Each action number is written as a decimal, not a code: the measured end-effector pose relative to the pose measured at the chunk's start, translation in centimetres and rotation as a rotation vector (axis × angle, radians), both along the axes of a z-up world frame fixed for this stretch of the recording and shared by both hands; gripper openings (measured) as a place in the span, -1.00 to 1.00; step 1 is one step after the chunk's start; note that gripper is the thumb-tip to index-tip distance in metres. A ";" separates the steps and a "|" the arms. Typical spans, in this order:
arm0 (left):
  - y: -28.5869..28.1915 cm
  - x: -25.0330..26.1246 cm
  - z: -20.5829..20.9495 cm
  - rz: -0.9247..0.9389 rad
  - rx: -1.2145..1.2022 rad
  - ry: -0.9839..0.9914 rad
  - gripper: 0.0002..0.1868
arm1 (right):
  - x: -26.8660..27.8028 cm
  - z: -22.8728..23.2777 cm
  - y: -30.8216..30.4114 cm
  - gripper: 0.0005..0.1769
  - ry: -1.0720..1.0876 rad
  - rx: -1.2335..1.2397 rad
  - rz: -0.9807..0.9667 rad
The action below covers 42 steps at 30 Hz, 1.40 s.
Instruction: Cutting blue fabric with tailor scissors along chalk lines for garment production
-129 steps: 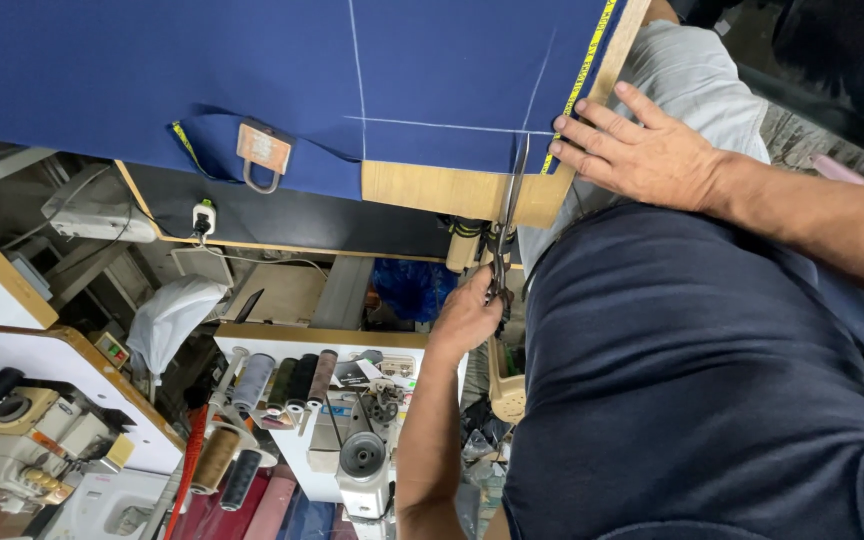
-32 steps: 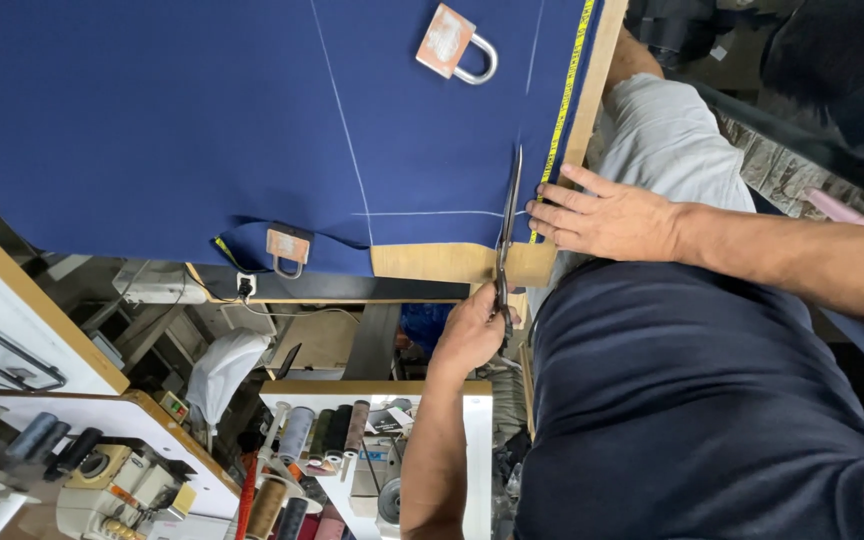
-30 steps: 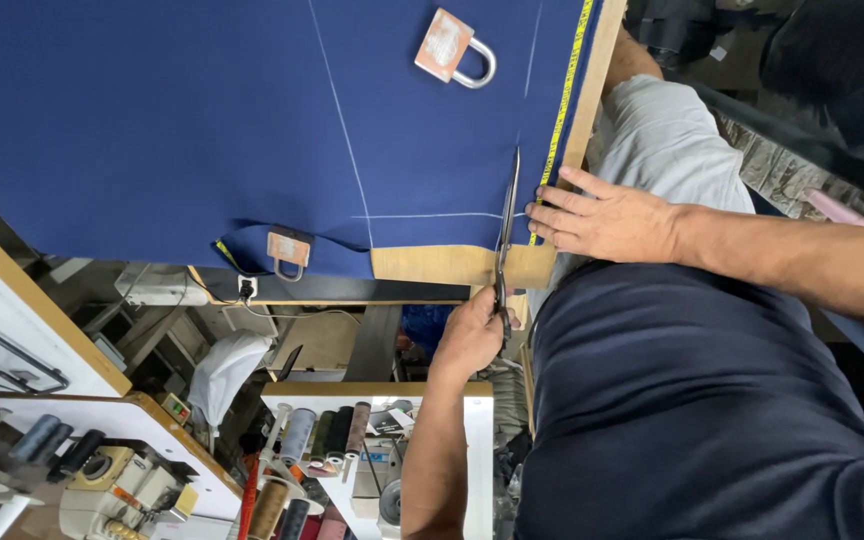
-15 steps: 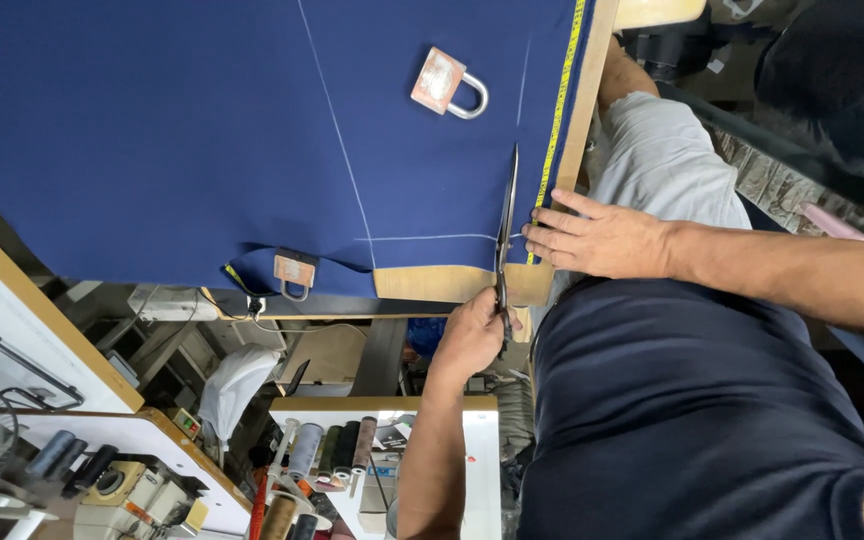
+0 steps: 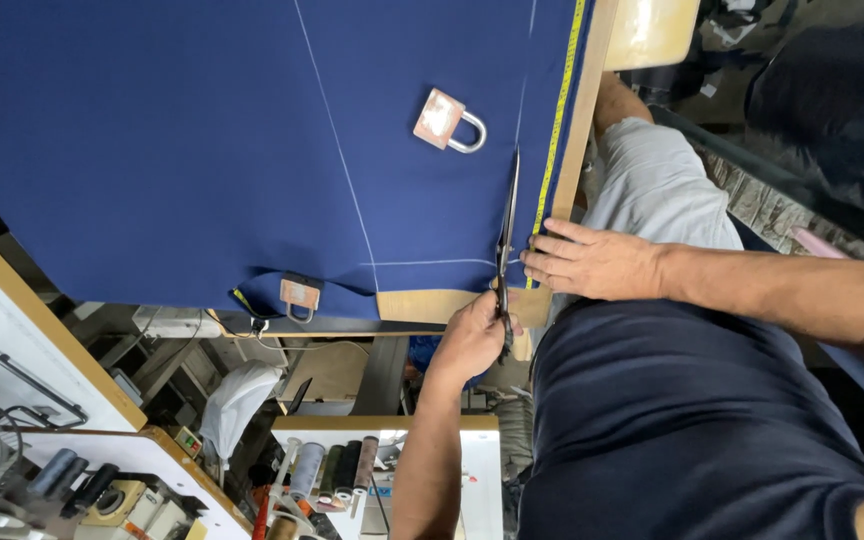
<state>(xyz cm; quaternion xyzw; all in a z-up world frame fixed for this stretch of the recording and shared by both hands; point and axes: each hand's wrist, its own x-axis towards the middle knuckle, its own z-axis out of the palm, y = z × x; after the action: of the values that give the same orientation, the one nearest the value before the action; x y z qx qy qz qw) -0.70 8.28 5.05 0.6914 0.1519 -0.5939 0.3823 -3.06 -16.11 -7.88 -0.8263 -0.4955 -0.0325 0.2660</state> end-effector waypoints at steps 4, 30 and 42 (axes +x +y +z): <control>-0.7 2.0 -0.1 -0.056 0.004 -0.006 -0.64 | 0.3 0.2 0.0 -0.63 0.000 0.006 0.006; -3.2 8.2 0.0 -0.142 0.012 -0.038 -0.62 | 1.7 0.2 0.1 -0.67 0.006 0.085 0.039; -3.8 10.2 -0.9 -0.114 -0.014 -0.049 -0.64 | 2.0 0.0 0.1 -0.67 -0.010 0.116 0.053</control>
<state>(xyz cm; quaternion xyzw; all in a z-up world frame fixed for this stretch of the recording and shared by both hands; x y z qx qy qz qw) 9.49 4.51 4.15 0.7105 0.0985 -0.5988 0.3563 -1.03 -16.03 -7.83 -0.7958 -0.5159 -0.0584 0.3117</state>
